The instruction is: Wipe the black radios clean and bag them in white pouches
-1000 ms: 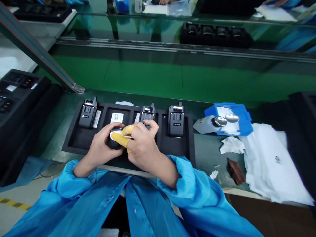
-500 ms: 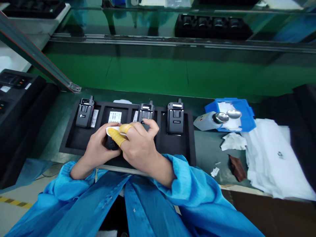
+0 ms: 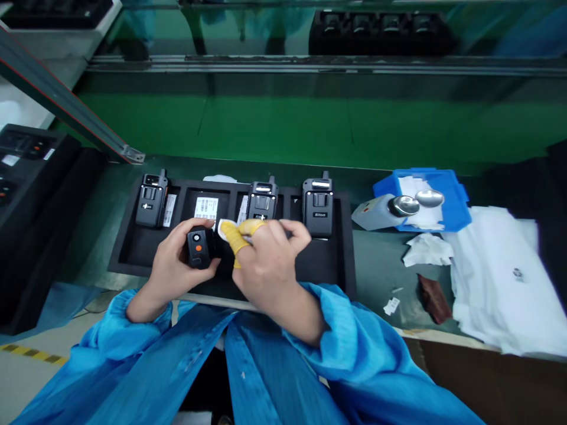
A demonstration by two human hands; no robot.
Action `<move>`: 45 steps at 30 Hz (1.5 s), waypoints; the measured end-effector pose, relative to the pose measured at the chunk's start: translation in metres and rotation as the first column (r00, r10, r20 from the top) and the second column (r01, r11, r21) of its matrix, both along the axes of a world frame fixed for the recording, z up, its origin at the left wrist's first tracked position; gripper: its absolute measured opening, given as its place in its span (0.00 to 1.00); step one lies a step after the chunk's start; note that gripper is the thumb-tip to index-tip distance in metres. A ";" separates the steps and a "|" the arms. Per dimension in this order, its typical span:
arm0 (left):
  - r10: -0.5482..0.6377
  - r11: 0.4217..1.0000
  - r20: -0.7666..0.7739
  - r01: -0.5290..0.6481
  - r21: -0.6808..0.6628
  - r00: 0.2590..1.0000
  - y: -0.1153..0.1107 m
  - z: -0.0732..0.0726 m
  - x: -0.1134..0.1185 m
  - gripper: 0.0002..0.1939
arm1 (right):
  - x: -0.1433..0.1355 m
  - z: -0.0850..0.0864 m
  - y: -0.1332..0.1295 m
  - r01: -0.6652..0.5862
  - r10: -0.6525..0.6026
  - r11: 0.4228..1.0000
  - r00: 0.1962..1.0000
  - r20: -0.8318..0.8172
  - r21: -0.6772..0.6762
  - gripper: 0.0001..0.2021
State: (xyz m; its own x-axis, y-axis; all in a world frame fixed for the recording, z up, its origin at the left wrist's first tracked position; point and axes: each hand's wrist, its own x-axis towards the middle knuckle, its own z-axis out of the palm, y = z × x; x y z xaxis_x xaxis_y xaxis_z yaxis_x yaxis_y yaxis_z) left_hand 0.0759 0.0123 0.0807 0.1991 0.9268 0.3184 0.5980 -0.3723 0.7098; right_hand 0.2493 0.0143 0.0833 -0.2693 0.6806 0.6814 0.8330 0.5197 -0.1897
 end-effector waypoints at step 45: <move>-0.056 0.998 -0.020 0.056 -0.010 0.998 0.001 0.001 -0.002 0.28 | 0.003 0.012 0.007 -0.359 0.352 0.915 0.933 -0.071 -0.182 0.23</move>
